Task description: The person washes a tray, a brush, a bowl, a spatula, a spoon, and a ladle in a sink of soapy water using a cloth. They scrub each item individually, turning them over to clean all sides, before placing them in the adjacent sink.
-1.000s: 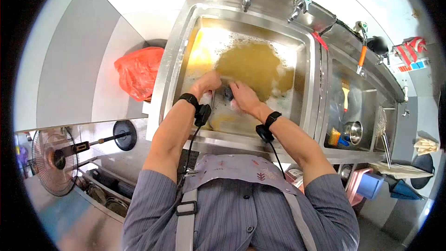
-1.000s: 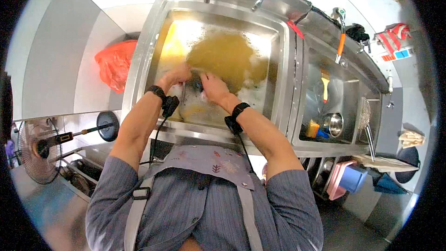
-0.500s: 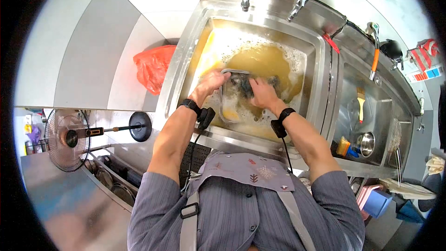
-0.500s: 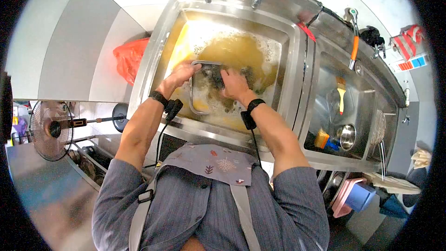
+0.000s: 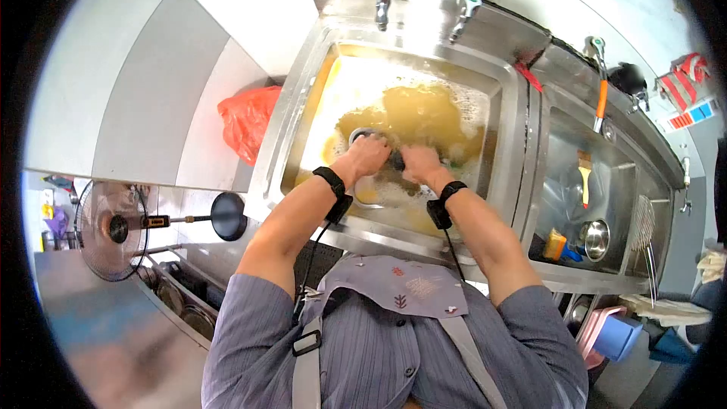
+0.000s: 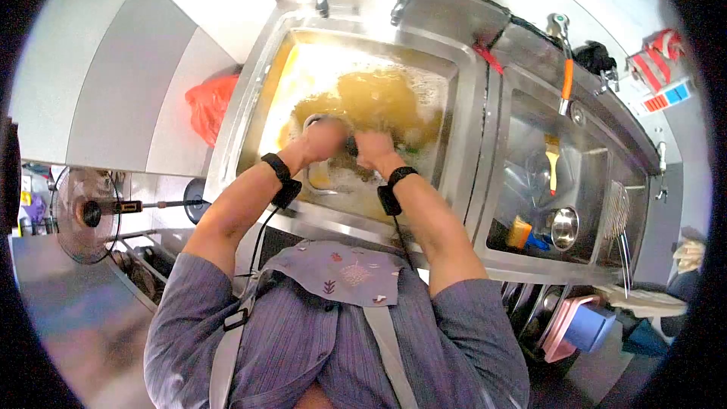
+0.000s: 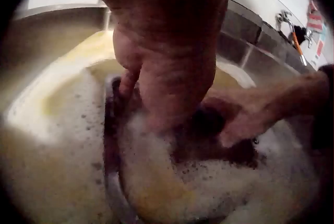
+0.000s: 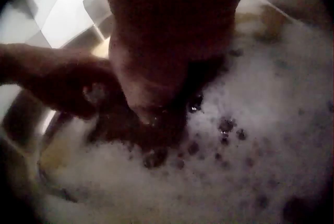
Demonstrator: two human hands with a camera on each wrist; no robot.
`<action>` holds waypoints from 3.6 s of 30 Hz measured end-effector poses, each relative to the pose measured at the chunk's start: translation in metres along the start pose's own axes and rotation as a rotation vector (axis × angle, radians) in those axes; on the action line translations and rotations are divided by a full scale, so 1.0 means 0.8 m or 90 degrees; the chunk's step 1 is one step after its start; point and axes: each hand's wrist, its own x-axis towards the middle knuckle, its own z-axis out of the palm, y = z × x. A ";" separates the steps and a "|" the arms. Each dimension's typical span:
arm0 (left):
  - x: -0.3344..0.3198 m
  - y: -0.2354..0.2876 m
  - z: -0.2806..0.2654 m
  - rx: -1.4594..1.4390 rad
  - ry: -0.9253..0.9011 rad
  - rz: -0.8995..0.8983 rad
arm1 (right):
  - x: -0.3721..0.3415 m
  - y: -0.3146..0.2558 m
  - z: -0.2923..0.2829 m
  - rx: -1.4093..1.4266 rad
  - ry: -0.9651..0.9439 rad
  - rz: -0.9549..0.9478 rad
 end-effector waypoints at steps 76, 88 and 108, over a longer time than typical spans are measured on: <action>-0.078 -0.057 -0.108 -0.313 0.101 -0.004 | -0.032 -0.017 -0.087 0.279 0.070 -0.142; -0.109 -0.070 -0.080 -0.698 0.138 -0.185 | -0.005 0.094 -0.072 0.131 -0.077 0.184; -0.096 -0.021 -0.061 -0.603 -0.023 -0.242 | -0.032 -0.055 -0.095 0.198 0.029 -0.242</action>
